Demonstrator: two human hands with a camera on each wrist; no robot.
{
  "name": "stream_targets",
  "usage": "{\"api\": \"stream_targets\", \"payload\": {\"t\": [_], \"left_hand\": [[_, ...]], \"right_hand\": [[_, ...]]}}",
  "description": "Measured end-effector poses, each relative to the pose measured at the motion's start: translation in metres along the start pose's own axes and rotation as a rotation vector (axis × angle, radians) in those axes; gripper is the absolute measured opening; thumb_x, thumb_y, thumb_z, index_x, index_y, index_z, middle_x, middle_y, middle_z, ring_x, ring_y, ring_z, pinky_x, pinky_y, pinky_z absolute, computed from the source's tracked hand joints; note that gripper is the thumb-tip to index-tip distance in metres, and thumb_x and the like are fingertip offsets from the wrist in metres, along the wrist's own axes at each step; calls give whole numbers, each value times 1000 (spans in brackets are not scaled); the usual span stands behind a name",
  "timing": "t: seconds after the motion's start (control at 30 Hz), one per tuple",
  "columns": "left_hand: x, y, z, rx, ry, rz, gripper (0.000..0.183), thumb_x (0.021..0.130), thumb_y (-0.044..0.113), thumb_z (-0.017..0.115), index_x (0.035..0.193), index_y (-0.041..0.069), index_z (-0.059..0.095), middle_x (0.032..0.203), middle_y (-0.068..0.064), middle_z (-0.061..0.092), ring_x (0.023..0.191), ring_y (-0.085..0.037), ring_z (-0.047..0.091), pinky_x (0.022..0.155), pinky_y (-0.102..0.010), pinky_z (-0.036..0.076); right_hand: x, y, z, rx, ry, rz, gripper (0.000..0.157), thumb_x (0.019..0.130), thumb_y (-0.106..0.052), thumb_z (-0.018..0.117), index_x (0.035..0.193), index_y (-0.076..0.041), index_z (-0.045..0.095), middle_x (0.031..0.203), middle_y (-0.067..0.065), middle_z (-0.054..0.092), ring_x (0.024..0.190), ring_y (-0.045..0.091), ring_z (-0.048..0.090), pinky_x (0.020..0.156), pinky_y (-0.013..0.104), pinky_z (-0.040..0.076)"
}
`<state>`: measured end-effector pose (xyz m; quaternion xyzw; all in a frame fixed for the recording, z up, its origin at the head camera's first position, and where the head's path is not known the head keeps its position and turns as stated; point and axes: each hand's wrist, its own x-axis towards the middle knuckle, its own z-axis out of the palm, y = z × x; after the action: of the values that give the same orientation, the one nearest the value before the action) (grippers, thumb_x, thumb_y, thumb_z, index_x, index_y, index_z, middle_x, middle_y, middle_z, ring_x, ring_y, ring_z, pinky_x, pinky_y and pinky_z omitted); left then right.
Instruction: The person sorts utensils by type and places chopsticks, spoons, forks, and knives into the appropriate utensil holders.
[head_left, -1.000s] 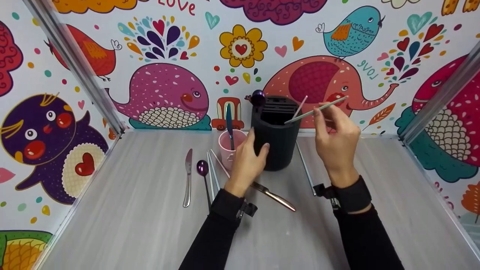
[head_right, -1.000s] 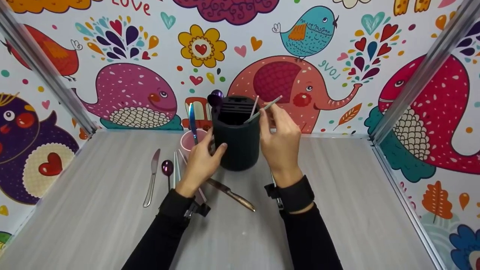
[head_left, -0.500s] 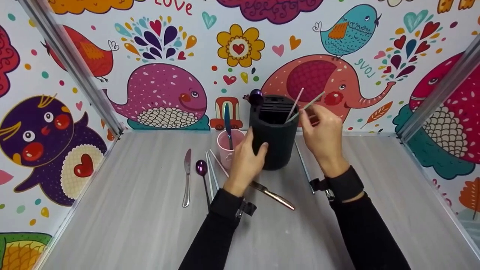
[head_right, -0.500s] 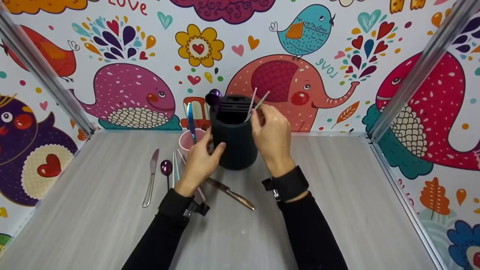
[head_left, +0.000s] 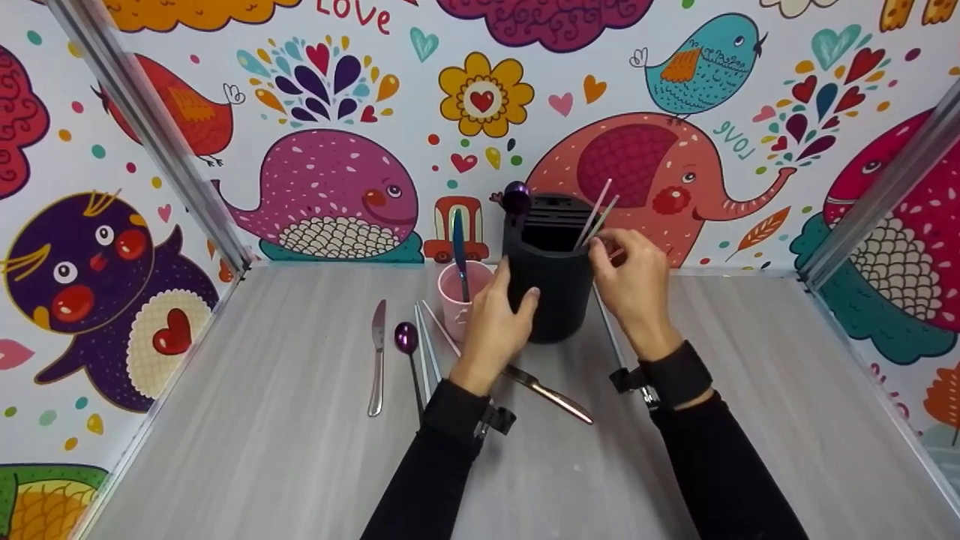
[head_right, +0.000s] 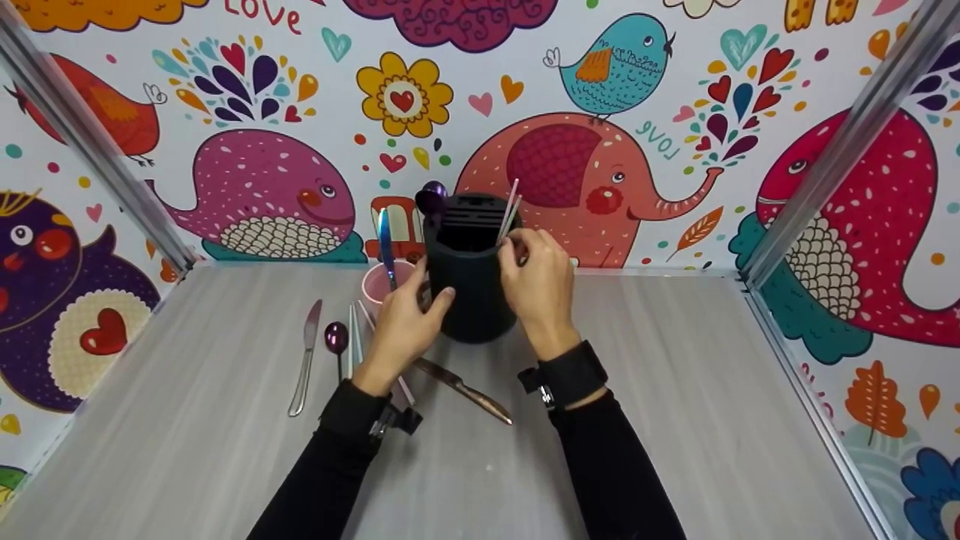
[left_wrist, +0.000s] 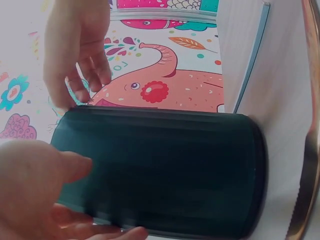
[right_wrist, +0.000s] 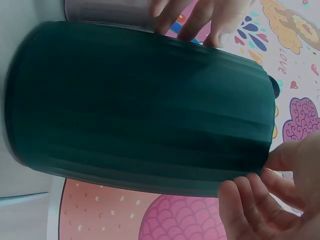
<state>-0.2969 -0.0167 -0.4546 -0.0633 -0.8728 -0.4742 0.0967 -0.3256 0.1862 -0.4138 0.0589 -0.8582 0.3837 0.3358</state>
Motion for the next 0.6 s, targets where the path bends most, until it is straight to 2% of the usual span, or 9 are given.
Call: {"api": "stream_targets", "payload": {"t": [0.17, 0.3, 0.47, 0.6], "left_hand": [[0, 0, 1, -2, -2, -3, 72, 112, 35, 65, 172, 6, 37, 176, -15, 43, 161, -28, 47, 134, -48, 38], [0, -1, 1, 0, -5, -5, 73, 112, 36, 65, 172, 7, 36, 177, -14, 43, 161, -28, 47, 134, -48, 38], [-1, 0, 1, 1, -11, -13, 74, 112, 36, 65, 173, 8, 35, 178, -13, 41, 162, -27, 46, 134, -48, 37], [-1, 0, 2, -5, -12, -23, 74, 111, 36, 65, 173, 8, 35, 178, -12, 41, 163, -26, 46, 135, -47, 36]], "right_hand": [[-10, 7, -2, 16, 33, 36, 17, 103, -15, 73, 109, -3, 83, 94, 16, 78, 81, 31, 73, 76, 32, 54], [-20, 17, -5, 12, 24, 78, 17, 103, -14, 72, 106, -3, 83, 94, 15, 78, 79, 29, 73, 74, 22, 50], [-28, 32, -12, -10, -38, 126, 17, 103, -14, 71, 103, -2, 84, 91, 15, 78, 79, 29, 71, 70, 17, 45], [-28, 43, -22, -41, -101, 151, 17, 104, -16, 71, 105, -4, 84, 92, 15, 80, 80, 29, 70, 68, 21, 46]]}}
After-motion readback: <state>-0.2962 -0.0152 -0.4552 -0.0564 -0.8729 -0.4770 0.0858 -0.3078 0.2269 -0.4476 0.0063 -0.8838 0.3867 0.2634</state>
